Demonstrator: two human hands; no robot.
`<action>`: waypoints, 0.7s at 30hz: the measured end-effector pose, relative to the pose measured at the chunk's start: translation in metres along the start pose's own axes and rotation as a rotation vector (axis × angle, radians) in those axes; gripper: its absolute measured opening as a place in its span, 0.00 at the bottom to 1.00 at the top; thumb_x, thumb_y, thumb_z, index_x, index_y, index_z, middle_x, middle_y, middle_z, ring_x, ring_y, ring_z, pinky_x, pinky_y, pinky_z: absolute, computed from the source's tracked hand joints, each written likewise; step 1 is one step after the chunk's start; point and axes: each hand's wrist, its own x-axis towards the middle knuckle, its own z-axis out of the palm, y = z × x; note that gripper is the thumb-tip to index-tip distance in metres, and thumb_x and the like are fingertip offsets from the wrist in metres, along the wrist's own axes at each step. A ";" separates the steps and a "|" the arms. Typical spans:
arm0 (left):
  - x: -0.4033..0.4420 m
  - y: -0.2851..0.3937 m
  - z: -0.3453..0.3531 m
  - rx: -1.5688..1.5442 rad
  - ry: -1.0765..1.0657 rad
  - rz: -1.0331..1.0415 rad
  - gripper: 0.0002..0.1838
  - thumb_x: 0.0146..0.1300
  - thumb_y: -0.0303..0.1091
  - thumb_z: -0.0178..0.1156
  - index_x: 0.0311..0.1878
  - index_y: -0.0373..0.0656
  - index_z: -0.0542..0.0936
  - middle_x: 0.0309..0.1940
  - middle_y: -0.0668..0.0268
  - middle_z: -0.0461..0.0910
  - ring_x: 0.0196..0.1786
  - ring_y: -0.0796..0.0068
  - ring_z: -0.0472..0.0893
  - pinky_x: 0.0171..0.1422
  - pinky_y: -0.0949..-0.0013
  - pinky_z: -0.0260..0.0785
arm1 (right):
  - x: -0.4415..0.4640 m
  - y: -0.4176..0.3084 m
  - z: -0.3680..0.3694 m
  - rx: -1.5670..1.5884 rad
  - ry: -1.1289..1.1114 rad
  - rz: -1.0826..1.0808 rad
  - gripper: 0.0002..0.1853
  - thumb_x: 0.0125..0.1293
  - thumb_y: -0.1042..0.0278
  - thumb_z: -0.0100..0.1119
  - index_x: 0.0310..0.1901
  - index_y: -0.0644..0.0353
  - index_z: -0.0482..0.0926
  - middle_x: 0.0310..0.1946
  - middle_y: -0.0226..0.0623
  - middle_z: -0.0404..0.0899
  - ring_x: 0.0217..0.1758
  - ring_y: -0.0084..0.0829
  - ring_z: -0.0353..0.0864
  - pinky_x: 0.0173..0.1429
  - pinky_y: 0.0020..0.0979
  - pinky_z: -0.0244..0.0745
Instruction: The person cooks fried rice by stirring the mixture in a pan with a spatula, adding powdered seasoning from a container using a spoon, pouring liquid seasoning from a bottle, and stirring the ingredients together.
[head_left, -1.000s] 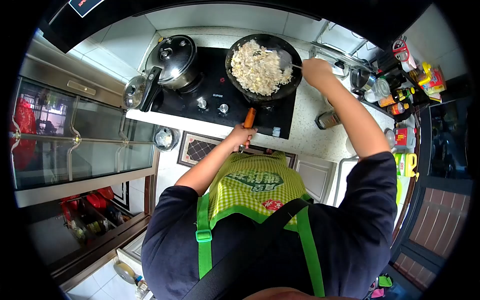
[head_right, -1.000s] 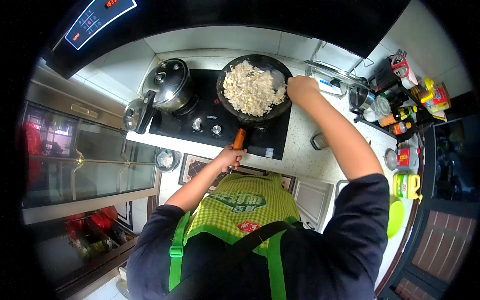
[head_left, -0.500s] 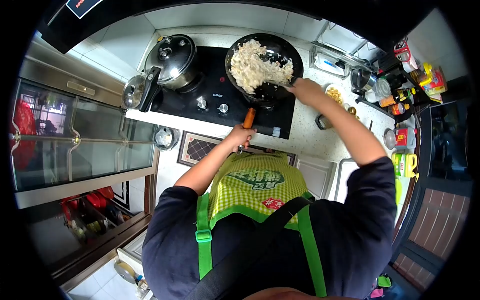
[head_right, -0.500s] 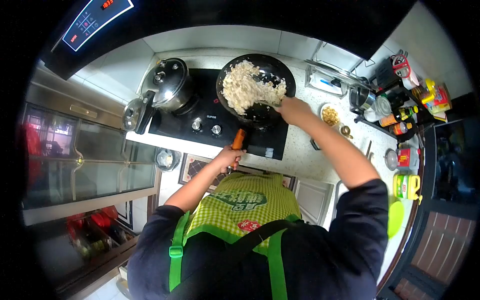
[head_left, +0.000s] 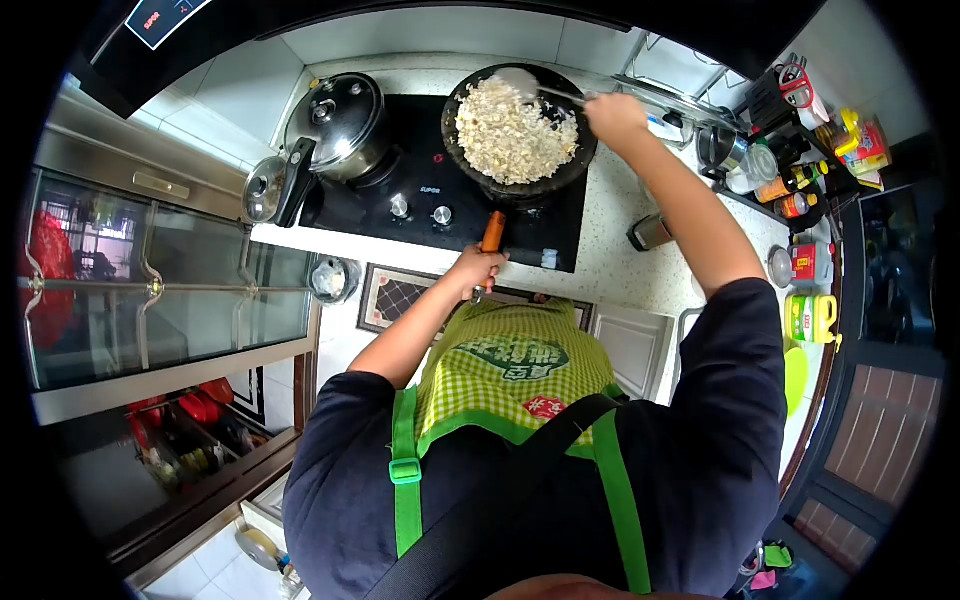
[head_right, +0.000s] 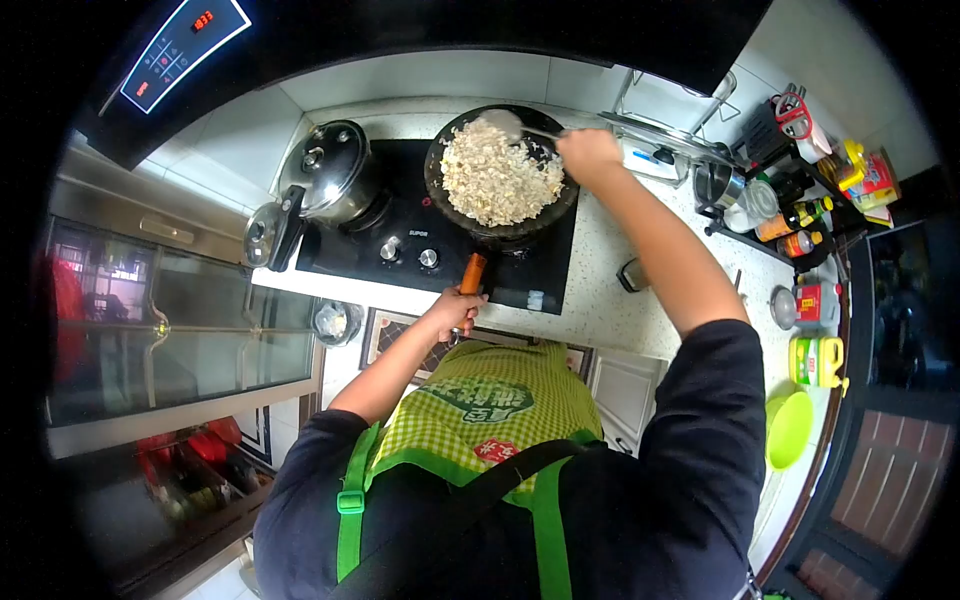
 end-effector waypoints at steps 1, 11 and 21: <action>0.000 0.001 0.001 -0.006 0.010 -0.010 0.14 0.60 0.34 0.63 0.38 0.44 0.66 0.15 0.73 0.65 0.10 0.80 0.64 0.14 0.72 0.62 | 0.003 -0.009 0.002 -0.031 0.075 -0.068 0.13 0.59 0.71 0.51 0.44 0.62 0.78 0.33 0.40 0.84 0.37 0.37 0.85 0.37 0.34 0.80; -0.001 0.000 -0.001 -0.011 0.004 0.009 0.14 0.60 0.34 0.62 0.38 0.44 0.65 0.15 0.72 0.65 0.11 0.79 0.65 0.14 0.71 0.62 | -0.078 0.031 -0.052 0.080 -0.352 -0.037 0.12 0.61 0.65 0.53 0.42 0.62 0.78 0.39 0.46 0.81 0.45 0.43 0.81 0.46 0.39 0.77; -0.001 -0.007 -0.001 -0.020 0.037 0.008 0.12 0.59 0.33 0.61 0.37 0.43 0.66 0.14 0.72 0.66 0.11 0.78 0.65 0.14 0.70 0.60 | -0.052 -0.054 0.043 0.481 -0.135 0.191 0.18 0.67 0.56 0.48 0.39 0.63 0.79 0.34 0.47 0.82 0.39 0.46 0.83 0.43 0.43 0.77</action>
